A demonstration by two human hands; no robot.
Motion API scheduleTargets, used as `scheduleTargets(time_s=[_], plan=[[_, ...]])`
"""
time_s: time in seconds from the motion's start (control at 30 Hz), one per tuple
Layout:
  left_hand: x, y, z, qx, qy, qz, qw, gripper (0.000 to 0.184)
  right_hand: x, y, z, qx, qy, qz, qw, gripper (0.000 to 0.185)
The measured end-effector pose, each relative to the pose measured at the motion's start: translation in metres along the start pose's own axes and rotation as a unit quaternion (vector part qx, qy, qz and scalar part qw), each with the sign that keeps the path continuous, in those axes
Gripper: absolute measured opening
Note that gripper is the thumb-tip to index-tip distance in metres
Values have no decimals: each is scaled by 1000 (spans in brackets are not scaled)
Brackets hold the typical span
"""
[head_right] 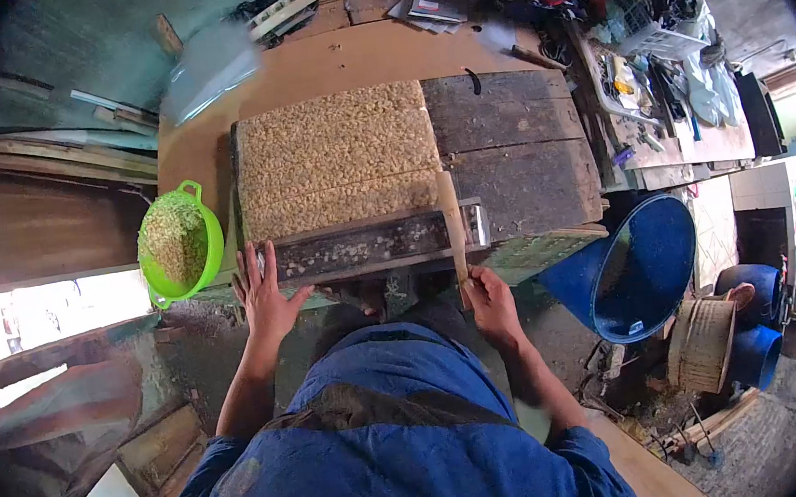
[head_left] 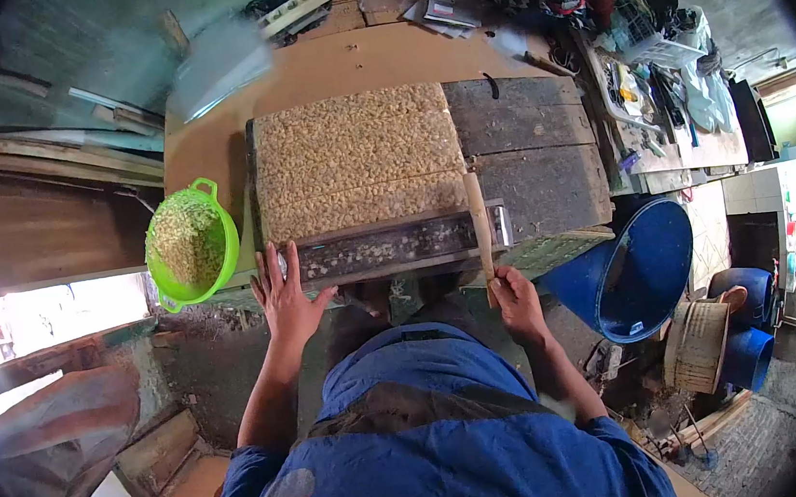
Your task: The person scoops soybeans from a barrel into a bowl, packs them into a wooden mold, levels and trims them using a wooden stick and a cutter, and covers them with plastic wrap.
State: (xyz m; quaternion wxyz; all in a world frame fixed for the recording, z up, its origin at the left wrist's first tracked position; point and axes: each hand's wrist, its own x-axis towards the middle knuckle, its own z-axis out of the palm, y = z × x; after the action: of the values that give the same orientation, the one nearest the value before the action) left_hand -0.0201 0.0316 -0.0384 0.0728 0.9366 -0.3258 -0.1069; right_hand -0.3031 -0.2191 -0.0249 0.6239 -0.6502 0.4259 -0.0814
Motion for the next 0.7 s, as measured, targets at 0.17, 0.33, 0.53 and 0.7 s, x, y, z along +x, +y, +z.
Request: scheduleTargets(time_s=[0.17, 0.33, 0.53, 0.7], plan=[[1, 0, 1, 6, -2, -1, 1000, 113, 8, 7, -3, 25, 39, 9, 999, 18], [-2, 2, -3, 0, -9, -14, 1000, 114, 11, 16, -14, 13, 7, 0, 1000, 23], [-30, 4, -15, -23, 39, 9, 999, 100, 9, 32, -37, 110, 106, 16, 988, 26], [-70, -3, -10, -60, 119, -47, 990, 84, 21, 14, -47, 179, 119, -179, 960, 27]])
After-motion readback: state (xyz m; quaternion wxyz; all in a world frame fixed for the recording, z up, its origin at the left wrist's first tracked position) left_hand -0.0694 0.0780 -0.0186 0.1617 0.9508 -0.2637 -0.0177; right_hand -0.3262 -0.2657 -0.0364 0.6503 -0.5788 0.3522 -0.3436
